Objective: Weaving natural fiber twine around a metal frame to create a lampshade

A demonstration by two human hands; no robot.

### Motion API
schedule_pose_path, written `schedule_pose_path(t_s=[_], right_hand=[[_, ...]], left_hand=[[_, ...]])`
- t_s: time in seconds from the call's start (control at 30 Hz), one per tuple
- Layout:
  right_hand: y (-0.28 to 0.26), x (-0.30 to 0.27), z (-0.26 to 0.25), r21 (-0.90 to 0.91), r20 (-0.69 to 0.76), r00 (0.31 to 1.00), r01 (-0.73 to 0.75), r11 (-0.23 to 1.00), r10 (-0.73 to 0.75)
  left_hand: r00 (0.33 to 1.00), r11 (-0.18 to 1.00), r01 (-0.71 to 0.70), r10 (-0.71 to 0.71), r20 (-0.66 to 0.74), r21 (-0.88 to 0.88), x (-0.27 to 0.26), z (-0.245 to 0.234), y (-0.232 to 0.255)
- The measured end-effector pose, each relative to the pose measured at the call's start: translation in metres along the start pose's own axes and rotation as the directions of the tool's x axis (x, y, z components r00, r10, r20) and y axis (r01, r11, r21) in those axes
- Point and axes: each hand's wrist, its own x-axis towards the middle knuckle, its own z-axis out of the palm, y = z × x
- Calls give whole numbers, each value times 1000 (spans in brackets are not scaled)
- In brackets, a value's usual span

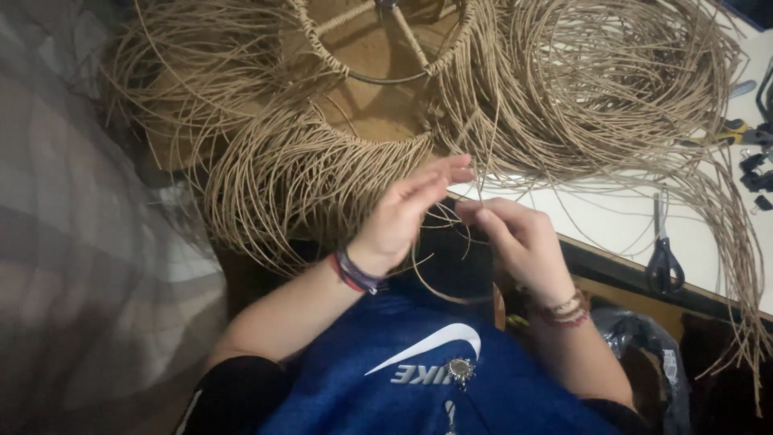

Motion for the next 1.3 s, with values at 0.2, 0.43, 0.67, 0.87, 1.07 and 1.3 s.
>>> schedule_pose_path(t_s=[0.2,0.43,0.67,0.87,1.07,1.3], right_hand=[[29,11,39,361,-77,992,-69,930,103],[4,3,49,720,107,988,-156,676,113],[-4,2,37,537,305,951,-216,816,51],[-8,5,34,483,307,951,-193,854,41],[-6,3,37,457,255,966,-166,874,50],[0,-13,9,72,42,999,-27,997,24]], left_hand=[[999,994,37,-40,-28,-101,-10,17,0],[999,999,51,-51,16,-2,-2,-8,26],[962,739,-269,182,202,618,-6,-16,53],[948,693,-317,213,236,648,-9,-11,55],[950,726,-312,249,189,613,-9,-18,52],[888,638,-372,455,59,674,-8,-57,76]])
